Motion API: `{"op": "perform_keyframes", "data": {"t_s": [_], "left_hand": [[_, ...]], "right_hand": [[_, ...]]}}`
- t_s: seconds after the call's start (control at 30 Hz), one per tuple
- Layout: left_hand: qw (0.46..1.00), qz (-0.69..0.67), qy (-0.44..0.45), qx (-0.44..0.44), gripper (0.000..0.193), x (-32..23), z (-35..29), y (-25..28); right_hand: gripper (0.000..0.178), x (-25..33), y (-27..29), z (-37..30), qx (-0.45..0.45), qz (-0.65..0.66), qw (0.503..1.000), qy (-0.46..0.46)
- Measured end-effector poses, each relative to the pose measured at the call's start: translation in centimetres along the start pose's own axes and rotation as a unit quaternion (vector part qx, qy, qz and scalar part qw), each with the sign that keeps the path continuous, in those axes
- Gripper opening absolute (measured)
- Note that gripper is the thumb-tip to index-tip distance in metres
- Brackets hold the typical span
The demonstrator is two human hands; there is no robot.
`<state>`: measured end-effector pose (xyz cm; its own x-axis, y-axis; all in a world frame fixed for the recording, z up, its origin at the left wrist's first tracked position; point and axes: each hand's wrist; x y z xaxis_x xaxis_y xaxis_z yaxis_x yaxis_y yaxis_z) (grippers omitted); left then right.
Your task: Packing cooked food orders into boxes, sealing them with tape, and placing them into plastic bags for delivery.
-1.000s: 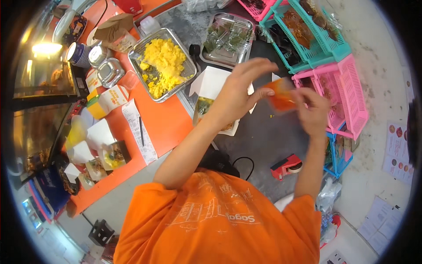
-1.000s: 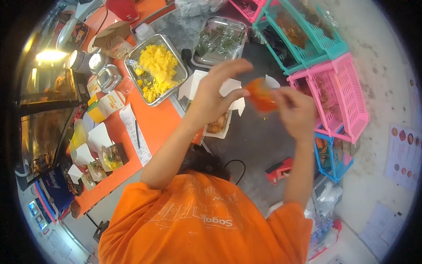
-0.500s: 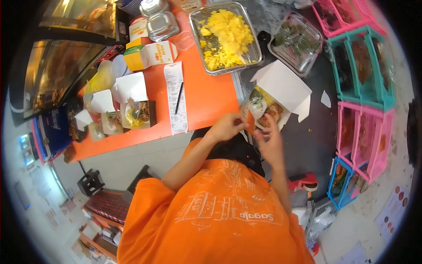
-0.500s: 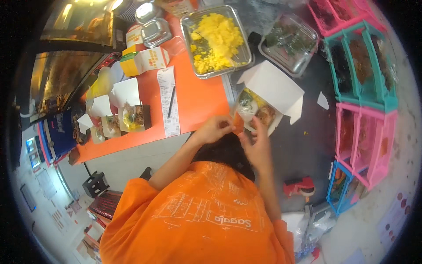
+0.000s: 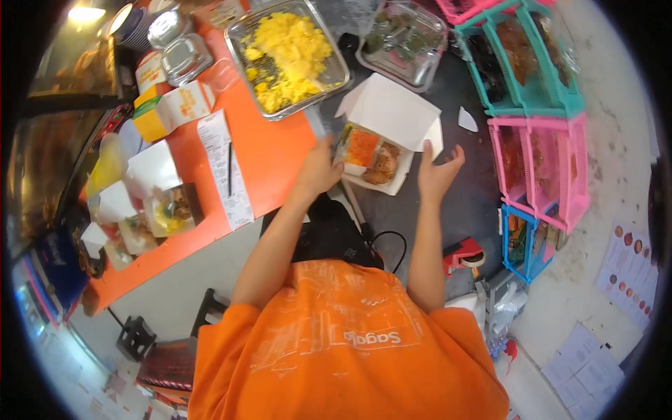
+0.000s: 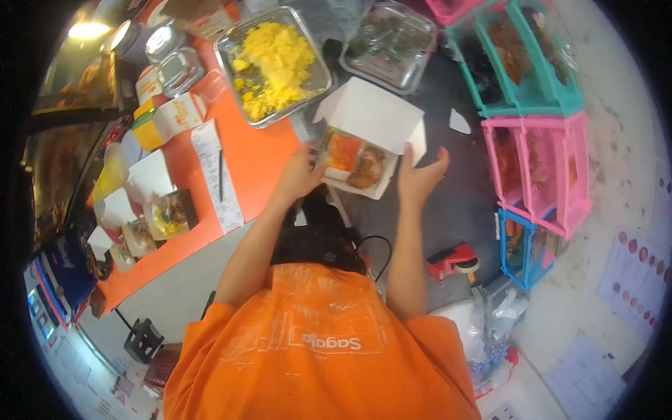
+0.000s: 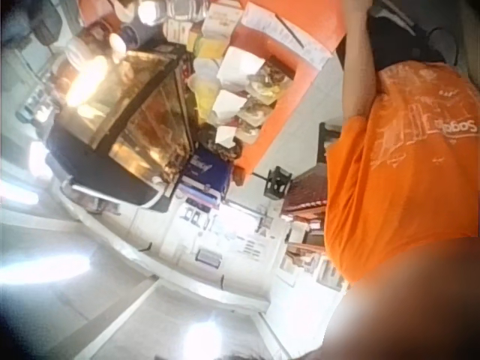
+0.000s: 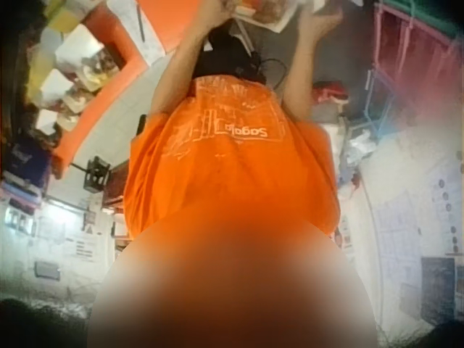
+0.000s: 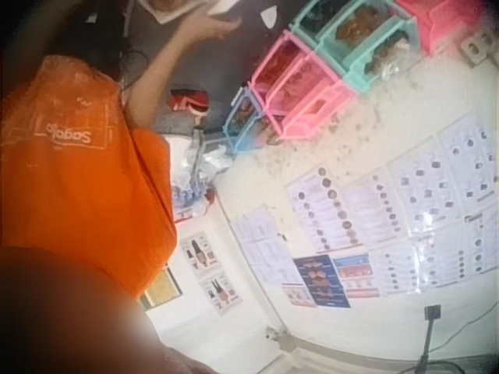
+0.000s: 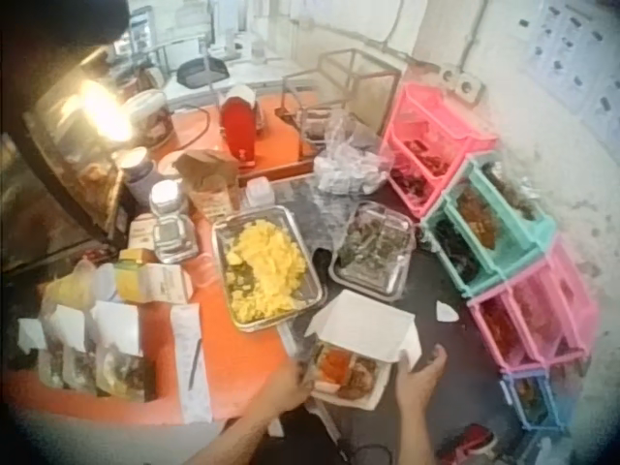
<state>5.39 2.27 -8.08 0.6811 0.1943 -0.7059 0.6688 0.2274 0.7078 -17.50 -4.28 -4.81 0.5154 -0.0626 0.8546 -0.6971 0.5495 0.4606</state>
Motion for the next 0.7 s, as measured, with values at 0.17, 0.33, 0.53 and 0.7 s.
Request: {"op": "perform_keyframes", "data": {"t_s": [0.17, 0.33, 0.53, 0.7], "left_hand": [[0.997, -0.006, 0.025, 0.067, 0.039, 2.4, -2.9, 0.5], [0.984, -0.082, 0.155, 0.011, 0.054, 5.2, -4.5, 6.3], [0.941, -0.267, 0.159, -0.132, 0.034, 6.9, -1.3, 9.7], [0.986, -0.139, 0.073, -0.049, 0.037, 12.1, -7.8, 9.1]], "right_hand": [[0.037, -3.5, -1.2, 0.0, 0.256, 0.054, 0.948, -0.181], [0.033, 0.2, -4.7, -4.3, 0.319, 0.189, 0.905, -0.207], [0.025, 3.6, -5.4, -6.4, 0.385, -0.046, 0.921, -0.040], [0.021, -0.3, -3.0, -12.8, 0.393, 0.160, 0.905, -0.042]]}}
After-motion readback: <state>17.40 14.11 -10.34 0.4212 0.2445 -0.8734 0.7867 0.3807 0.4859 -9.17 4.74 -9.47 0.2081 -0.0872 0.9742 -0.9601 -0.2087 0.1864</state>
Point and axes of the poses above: each hand's wrist, its own z-axis towards the middle knuckle, its own y-axis out of the back of the hand, x = y × z, and after that the axes turned 15 degrees about z, right-handed
